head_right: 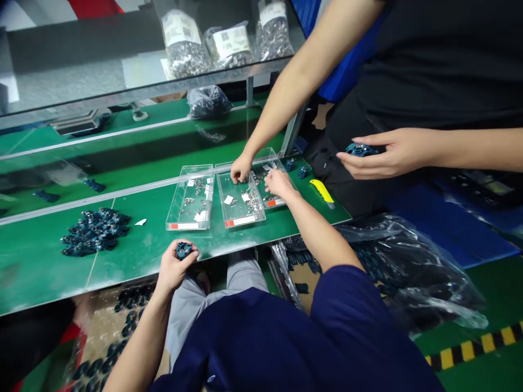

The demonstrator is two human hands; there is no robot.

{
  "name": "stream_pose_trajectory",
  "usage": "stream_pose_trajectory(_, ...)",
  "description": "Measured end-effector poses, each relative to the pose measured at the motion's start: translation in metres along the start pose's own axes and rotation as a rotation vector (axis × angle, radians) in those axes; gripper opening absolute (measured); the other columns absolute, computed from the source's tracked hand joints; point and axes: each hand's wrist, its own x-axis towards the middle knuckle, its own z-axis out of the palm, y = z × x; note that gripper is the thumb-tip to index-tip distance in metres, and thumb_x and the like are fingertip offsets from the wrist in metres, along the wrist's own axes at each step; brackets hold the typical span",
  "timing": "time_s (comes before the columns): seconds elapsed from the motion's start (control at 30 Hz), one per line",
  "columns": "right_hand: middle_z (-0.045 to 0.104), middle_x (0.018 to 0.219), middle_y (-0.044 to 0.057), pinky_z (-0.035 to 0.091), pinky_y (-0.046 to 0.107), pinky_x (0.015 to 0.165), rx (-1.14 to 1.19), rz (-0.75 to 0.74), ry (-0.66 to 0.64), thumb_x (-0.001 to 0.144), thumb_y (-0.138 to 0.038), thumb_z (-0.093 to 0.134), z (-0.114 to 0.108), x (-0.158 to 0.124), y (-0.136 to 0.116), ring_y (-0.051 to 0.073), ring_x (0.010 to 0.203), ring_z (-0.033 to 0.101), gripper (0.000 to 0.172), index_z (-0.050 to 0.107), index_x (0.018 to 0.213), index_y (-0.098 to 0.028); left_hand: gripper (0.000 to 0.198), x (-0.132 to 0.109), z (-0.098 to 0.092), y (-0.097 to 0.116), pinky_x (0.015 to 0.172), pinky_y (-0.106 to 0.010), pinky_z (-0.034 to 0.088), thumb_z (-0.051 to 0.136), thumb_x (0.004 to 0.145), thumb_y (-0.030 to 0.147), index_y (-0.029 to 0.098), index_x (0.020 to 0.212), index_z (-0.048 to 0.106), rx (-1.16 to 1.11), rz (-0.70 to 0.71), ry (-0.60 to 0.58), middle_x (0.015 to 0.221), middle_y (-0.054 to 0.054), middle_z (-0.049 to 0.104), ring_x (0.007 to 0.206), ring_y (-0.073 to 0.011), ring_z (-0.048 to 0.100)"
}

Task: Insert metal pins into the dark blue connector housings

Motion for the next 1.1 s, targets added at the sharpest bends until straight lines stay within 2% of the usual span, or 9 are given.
stream_pose_trajectory(0.1,0.067,0.066,0.003,0.046,0.019,0.056,0.148,-0.069,-0.072,0.089,-0.02,0.064,0.016,-0.061,-0.03,0.008,0.055,0.06,0.013,0.068,0.091,-0.008,0.036,0.002,0.006,0.012,0.066,-0.026,0.05,0.08,0.071,0.032,0.018,0.096,0.058,-0.128,-0.004,-0.002,0.081,0.0,0.066,0.065,-0.0124,0.061)
stream_pose_trajectory(0.2,0.07,0.084,0.004,0.052,0.023,0.059,0.317,-0.276,-0.233,0.089,-0.027,0.065,0.048,-0.123,-0.071,0.011,0.063,0.064,0.015,0.074,0.094,-0.016,0.039,0.003,0.017,0.024,0.064,-0.026,0.052,0.082,0.067,0.033,0.017,0.093,0.058,-0.299,-0.004,-0.027,0.083,-0.001,0.067,0.066,-0.0124,0.061)
stream_pose_trajectory(0.33,0.069,0.096,0.008,0.057,0.028,0.065,0.46,-0.484,-0.368,0.095,-0.028,0.056,0.086,-0.168,-0.115,0.013,0.071,0.066,0.024,0.075,0.106,-0.019,0.041,-0.005,0.023,0.028,0.065,-0.028,0.054,0.085,0.064,0.033,0.017,0.089,0.058,-0.482,-0.011,-0.035,0.083,-0.001,0.066,0.07,-0.0135,0.063)
stream_pose_trajectory(0.47,0.071,0.088,0.007,0.059,0.029,0.063,0.622,-0.299,-0.38,0.089,-0.035,0.066,0.099,-0.176,-0.139,0.014,0.065,0.066,0.024,0.075,0.104,-0.018,0.039,-0.018,0.006,0.021,0.058,-0.023,0.049,0.084,0.067,0.036,0.017,0.092,0.06,-0.461,0.017,0.001,0.075,0.002,0.063,0.059,-0.0095,0.057)
stream_pose_trajectory(0.57,0.069,0.075,0.004,0.059,0.028,0.06,0.734,-0.2,-0.466,0.083,-0.037,0.073,0.095,-0.173,-0.154,0.014,0.061,0.065,0.024,0.075,0.094,-0.015,0.049,-0.025,-0.01,0.017,0.067,-0.026,0.054,0.084,0.068,0.036,0.016,0.107,0.063,-0.408,0.018,-0.03,0.086,-0.002,0.069,0.07,-0.0126,0.063)
stream_pose_trajectory(0.7,0.069,0.084,0.005,0.056,0.026,0.059,0.697,-0.309,-0.527,0.081,-0.036,0.075,0.089,-0.167,-0.17,0.013,0.064,0.064,0.02,0.077,0.082,-0.016,0.07,-0.028,-0.024,0.013,0.076,-0.033,0.058,0.088,0.063,0.035,0.015,0.122,0.057,-0.476,0.022,-0.056,0.101,-0.008,0.071,0.089,-0.0198,0.068)
stream_pose_trajectory(0.83,0.069,0.079,0.005,0.057,0.028,0.062,0.712,-0.275,-0.623,0.083,-0.038,0.073,0.095,-0.162,-0.176,0.014,0.063,0.065,0.023,0.077,0.089,-0.016,0.06,-0.03,-0.031,0.014,0.068,-0.031,0.059,0.083,0.069,0.04,0.014,0.116,0.058,-0.485,0.001,-0.058,0.105,-0.011,0.069,0.092,-0.0215,0.066)
stream_pose_trajectory(0.93,0.07,0.075,0.004,0.058,0.029,0.064,0.71,-0.264,-0.668,0.084,-0.039,0.071,0.101,-0.159,-0.179,0.015,0.064,0.066,0.025,0.075,0.094,-0.015,0.062,-0.032,-0.036,0.019,0.06,-0.026,0.056,0.076,0.076,0.046,0.014,0.125,0.057,-0.443,0.014,-0.111,0.109,-0.012,0.066,0.09,-0.0206,0.064)
stream_pose_trajectory(1.1,0.067,0.085,0.005,0.056,0.033,0.078,0.604,-0.471,-0.631,0.087,-0.032,0.068,0.105,-0.154,-0.186,0.016,0.078,0.065,0.016,0.074,0.085,-0.017,0.06,-0.037,-0.039,0.023,0.06,-0.024,0.054,0.065,0.086,0.051,0.015,0.132,0.054,-0.453,0.059,-0.182,0.113,-0.013,0.061,0.09,-0.0182,0.06)
